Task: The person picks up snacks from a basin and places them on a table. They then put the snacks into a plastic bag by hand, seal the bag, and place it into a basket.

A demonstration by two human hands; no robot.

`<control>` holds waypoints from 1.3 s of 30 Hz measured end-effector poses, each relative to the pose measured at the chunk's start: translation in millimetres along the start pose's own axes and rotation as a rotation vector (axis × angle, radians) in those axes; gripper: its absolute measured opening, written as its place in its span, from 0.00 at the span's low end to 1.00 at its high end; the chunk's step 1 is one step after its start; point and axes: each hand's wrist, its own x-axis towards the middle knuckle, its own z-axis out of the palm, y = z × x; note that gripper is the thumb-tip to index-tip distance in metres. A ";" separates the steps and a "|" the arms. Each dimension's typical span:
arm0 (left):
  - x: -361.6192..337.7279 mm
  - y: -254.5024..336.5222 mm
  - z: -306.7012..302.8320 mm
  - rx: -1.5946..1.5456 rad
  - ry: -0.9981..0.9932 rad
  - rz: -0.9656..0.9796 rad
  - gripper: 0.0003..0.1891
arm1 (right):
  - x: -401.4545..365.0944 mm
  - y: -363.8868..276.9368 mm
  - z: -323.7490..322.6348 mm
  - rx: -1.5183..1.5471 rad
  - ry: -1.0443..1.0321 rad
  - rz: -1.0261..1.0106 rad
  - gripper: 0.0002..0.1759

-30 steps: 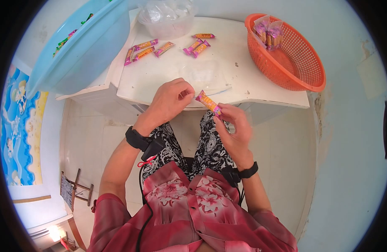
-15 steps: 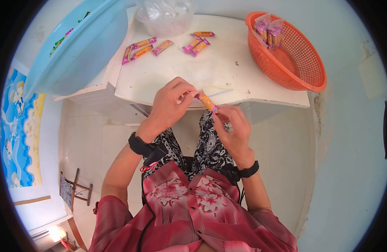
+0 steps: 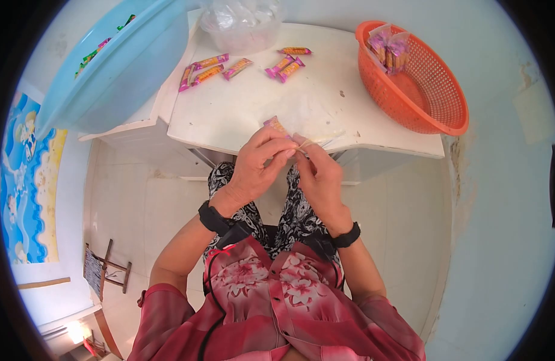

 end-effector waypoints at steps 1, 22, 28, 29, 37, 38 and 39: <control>-1.4 -0.6 -3.4 0.024 -0.009 0.008 0.08 | -1.2 -2.1 -4.4 0.179 -0.093 0.160 0.20; -0.1 -12.0 -26.0 0.189 0.014 0.027 0.06 | -17.6 -29.5 -17.1 0.547 -0.413 0.238 0.34; 5.9 -16.2 -23.6 0.355 0.173 0.105 0.07 | 1.5 -55.0 -61.1 0.332 -0.406 0.241 0.16; 7.0 -17.2 -24.6 0.414 0.205 0.135 0.07 | 18.1 -56.9 -69.6 0.263 -0.380 0.254 0.15; 2.2 -21.2 -35.3 0.447 0.202 0.139 0.06 | 163.1 -18.8 -60.0 -0.562 -0.452 -0.393 0.18; 3.2 -19.9 -35.1 0.439 0.190 0.139 0.06 | 179.4 -1.9 -52.6 -0.638 -0.475 -0.494 0.20; 3.5 -20.8 -34.6 0.426 0.189 0.151 0.06 | 191.8 7.6 -46.7 -0.714 -0.498 -0.592 0.23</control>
